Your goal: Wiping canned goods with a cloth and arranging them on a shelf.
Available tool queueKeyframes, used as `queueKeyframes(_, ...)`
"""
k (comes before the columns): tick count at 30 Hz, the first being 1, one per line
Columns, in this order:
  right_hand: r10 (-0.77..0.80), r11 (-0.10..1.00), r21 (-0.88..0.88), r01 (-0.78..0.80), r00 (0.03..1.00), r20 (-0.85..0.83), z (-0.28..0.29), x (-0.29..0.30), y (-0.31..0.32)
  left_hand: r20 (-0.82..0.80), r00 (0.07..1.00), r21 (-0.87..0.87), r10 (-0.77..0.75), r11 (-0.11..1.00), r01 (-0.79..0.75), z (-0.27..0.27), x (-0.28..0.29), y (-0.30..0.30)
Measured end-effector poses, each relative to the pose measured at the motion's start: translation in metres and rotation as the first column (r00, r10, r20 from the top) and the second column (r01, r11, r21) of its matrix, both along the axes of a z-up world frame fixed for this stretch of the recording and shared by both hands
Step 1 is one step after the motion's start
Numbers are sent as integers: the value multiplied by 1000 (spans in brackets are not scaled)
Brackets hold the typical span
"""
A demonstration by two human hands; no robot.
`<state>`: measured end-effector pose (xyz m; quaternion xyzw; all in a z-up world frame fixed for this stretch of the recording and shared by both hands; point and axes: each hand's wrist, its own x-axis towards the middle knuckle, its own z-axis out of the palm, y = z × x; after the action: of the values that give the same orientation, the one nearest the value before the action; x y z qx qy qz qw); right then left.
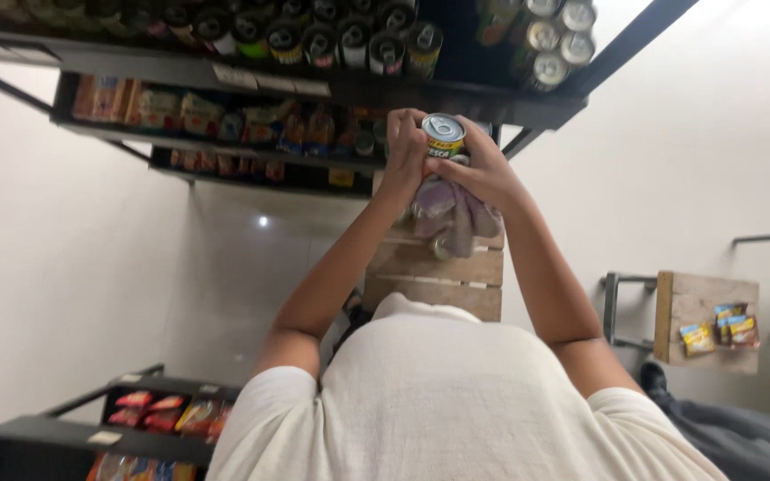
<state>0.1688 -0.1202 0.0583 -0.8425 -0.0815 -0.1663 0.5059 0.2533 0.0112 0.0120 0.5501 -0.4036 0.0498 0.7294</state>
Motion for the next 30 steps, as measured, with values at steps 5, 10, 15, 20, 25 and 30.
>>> queueKeyframes(5,-221,933,-257,251,965,141,16,40,-32,-68,995,186,74,981,-60,23,75,-18)
queueKeyframes(10,-438,893,-175,416,891,-116,39,63,-47,497,866,693,-44,621,-366,70,144,-27)
queueKeyframes(15,-536,844,-200,498,798,-276,62,80,-50,640,656,767,-400,295,-569,62,199,-76)
queueKeyframes(20,-578,810,-362,462,736,-353,49,95,-63,508,682,846,-527,156,-510,69,218,-106)
queueKeyframes(25,-612,757,-522,394,707,-354,65,113,-43,504,778,863,-375,247,-440,78,230,-114)
queueKeyframes(30,-607,741,-603,297,681,-410,30,142,-57,174,947,959,-270,266,-100,98,216,-101)
